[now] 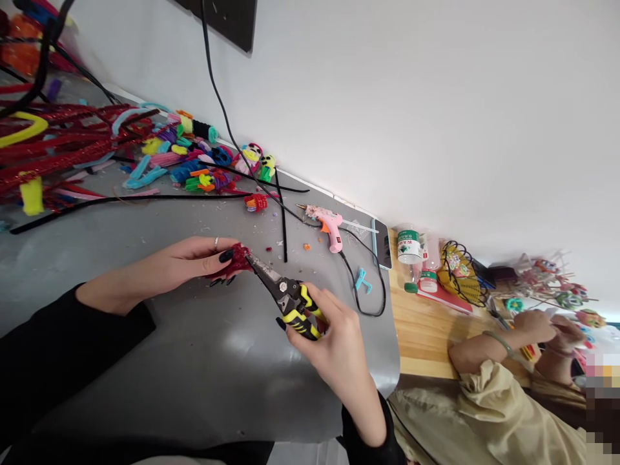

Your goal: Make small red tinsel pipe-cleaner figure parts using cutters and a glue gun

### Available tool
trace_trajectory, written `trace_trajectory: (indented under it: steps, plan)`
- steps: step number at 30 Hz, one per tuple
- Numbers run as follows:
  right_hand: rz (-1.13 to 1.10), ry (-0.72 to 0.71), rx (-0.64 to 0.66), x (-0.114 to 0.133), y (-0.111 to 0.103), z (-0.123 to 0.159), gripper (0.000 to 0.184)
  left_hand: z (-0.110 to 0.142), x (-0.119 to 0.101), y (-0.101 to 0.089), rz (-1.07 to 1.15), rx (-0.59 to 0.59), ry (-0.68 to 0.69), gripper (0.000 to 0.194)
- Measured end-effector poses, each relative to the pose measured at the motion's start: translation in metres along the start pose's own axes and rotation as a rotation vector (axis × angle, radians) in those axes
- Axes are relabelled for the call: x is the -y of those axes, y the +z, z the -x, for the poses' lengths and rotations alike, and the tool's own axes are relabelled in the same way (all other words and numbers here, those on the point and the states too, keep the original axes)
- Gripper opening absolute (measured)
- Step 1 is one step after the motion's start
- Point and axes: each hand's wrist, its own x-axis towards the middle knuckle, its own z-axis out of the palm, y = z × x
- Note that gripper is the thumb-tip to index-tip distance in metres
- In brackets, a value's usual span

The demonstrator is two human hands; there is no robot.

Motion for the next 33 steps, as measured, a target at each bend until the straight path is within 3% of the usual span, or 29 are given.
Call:
trace_trajectory:
  steps: [14, 23, 28, 33]
  plan:
    - [0.053, -0.052, -0.067, -0.01, 0.006, 0.003, 0.036, 0.0, 0.001, 0.0, -0.003, -0.02, 0.001, 0.056]
    - [-0.062, 0.065, -0.028, -0.002, 0.005, 0.0, 0.041, 0.002, 0.002, 0.001, 0.127, -0.019, 0.014, 0.053]
    - [-0.063, 0.066, -0.025, 0.0, 0.004, -0.003, 0.044, 0.001, 0.001, 0.002, 0.215, -0.04, 0.075, 0.054]
    - [-0.096, 0.055, -0.003, 0.003, 0.005, -0.004, 0.044, 0.001, 0.0, -0.001, 0.162, 0.016, 0.104, 0.047]
